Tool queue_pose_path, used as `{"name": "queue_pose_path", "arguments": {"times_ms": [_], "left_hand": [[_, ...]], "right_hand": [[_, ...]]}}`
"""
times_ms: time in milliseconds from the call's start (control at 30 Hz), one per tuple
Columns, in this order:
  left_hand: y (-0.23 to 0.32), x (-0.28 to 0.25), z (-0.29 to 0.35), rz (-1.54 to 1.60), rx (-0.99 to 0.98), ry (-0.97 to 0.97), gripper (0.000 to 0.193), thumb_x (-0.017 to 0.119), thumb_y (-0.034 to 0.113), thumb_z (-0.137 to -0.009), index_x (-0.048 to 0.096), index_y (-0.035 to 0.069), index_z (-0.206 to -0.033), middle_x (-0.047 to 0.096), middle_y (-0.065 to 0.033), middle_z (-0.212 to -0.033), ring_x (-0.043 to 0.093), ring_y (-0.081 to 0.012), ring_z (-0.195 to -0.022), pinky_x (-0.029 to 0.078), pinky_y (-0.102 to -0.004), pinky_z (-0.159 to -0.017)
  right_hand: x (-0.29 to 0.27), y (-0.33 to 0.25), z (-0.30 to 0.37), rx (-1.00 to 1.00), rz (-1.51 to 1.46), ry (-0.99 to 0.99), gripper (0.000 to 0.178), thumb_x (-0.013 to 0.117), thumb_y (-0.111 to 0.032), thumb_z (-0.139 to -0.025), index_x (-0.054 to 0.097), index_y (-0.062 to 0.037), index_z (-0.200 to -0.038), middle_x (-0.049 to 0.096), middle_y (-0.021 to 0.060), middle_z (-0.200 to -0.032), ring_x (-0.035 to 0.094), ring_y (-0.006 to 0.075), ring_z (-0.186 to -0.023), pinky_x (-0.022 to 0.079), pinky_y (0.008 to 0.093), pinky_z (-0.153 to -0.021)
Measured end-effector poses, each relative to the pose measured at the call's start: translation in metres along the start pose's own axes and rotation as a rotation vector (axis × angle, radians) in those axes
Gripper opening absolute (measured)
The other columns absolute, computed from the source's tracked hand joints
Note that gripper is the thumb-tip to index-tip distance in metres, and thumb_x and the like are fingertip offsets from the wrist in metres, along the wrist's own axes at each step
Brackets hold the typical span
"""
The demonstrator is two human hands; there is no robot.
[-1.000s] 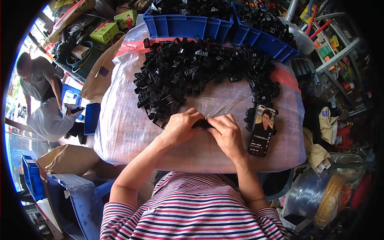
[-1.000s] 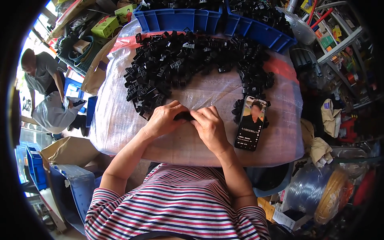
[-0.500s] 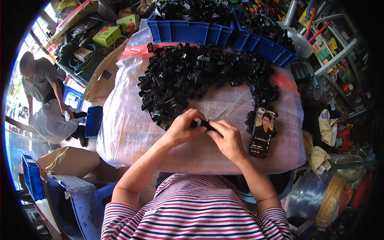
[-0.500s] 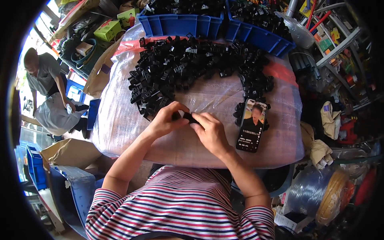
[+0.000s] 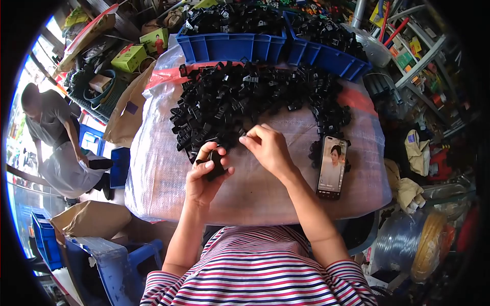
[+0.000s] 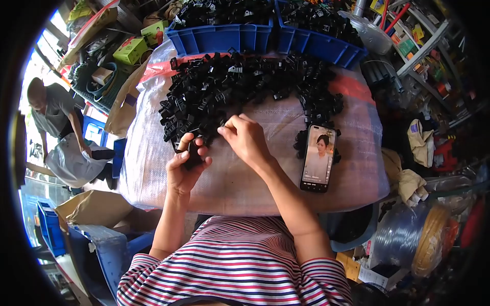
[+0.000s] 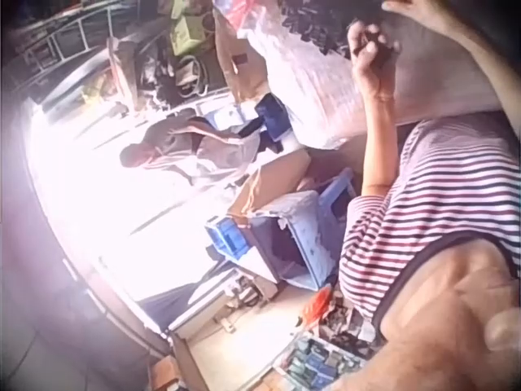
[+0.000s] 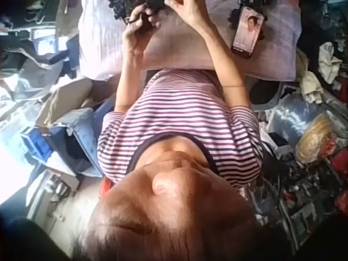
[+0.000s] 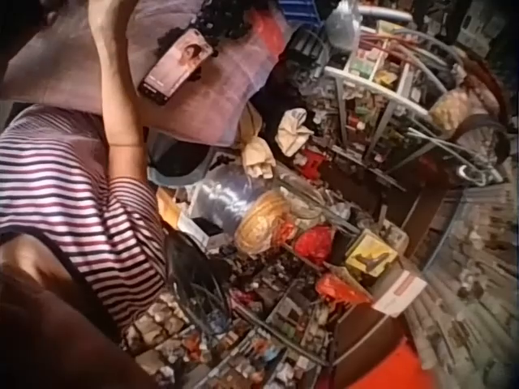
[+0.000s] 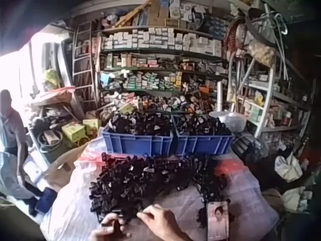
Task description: Assembling small black plastic components by hand at a workbench.
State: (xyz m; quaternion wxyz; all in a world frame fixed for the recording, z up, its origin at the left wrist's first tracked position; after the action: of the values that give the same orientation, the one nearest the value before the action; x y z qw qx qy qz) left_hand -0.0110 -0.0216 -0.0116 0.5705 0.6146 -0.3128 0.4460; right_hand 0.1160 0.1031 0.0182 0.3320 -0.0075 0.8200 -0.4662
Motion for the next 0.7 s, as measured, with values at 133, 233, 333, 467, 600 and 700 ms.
{"name": "queue_pose_path", "arguments": {"times_ms": [133, 233, 333, 467, 600, 700], "left_hand": [[-0.004, 0.03, 0.0, -1.161, 0.364, 0.051, 0.041, 0.066, -0.006, -0.063, 0.058, 0.004, -0.103, 0.056, -0.0059, -0.098, 0.055, -0.0149, -0.082, 0.047, -0.0277, -0.071], [-0.007, 0.049, 0.003, -1.517, 0.687, -0.122, 0.033, 0.067, -0.002, -0.067, 0.06, 0.002, -0.098, 0.058, -0.0146, -0.101, 0.06, -0.0259, -0.09, 0.048, -0.0306, -0.076], [-0.002, 0.036, 0.003, -1.352, 0.588, 0.074, 0.031, 0.068, 0.001, -0.07, 0.059, 0.002, -0.099, 0.06, -0.0081, -0.1, 0.056, -0.0139, -0.078, 0.046, -0.0244, -0.069], [-0.015, 0.023, -0.007, -0.46, 0.126, 0.063, 0.035, 0.063, 0.011, -0.078, 0.055, 0.004, -0.111, 0.058, -0.0087, -0.107, 0.054, -0.0117, -0.082, 0.043, -0.0219, -0.063], [-0.024, 0.003, -0.003, 0.025, -0.11, 0.057, 0.043, 0.065, 0.019, -0.078, 0.051, 0.007, -0.118, 0.056, -0.0122, -0.112, 0.053, -0.022, -0.096, 0.047, -0.0335, -0.065], [-0.031, -0.001, 0.0, 0.213, -0.185, 0.037, 0.045, 0.064, 0.018, -0.079, 0.05, 0.008, -0.121, 0.056, -0.0133, -0.113, 0.053, -0.0253, -0.095, 0.046, -0.0317, -0.065]], "right_hand": [[-0.019, -0.035, 0.037, 0.153, -0.203, -0.076, 0.017, 0.068, -0.014, -0.078, 0.06, 0.0, -0.076, 0.057, 0.0076, -0.067, 0.053, 0.014, -0.058, 0.042, 0.0272, -0.053], [-0.026, -0.044, 0.037, -0.064, -0.243, -0.152, 0.019, 0.067, -0.019, -0.081, 0.06, -0.0006, -0.083, 0.058, 0.0041, -0.068, 0.053, 0.007, -0.065, 0.043, 0.0238, -0.056], [-0.053, -0.023, 0.003, 0.072, -0.079, -0.053, 0.018, 0.063, -0.015, -0.083, 0.054, -0.002, -0.093, 0.059, 0.0063, -0.079, 0.058, 0.0129, -0.069, 0.046, 0.0258, -0.06], [-0.065, 0.077, -0.052, 0.168, 0.878, 0.007, 0.016, 0.059, -0.002, -0.074, 0.054, -0.0044, -0.089, 0.055, 0.0119, -0.097, 0.05, 0.0311, -0.094, 0.043, 0.0394, -0.08], [-0.046, 0.091, -0.05, 0.115, 0.894, 0.084, 0.018, 0.06, -0.004, -0.073, 0.055, -0.0053, -0.09, 0.054, 0.0122, -0.096, 0.05, 0.0294, -0.096, 0.044, 0.0389, -0.081], [-0.045, 0.092, -0.047, 0.099, 0.847, 0.108, 0.016, 0.059, -0.003, -0.073, 0.054, -0.0048, -0.089, 0.053, 0.0135, -0.096, 0.051, 0.031, -0.095, 0.045, 0.0393, -0.08]]}}
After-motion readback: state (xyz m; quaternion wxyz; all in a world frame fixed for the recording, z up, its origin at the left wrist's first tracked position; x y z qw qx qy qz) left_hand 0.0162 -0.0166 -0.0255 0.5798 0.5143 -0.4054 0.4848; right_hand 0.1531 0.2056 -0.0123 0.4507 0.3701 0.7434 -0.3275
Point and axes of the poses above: each hand's wrist, its own z-axis away from the middle knuckle, its own x-axis out of the palm, y = z × x, the point moved 2 cm from there along -z, towards the middle knuckle
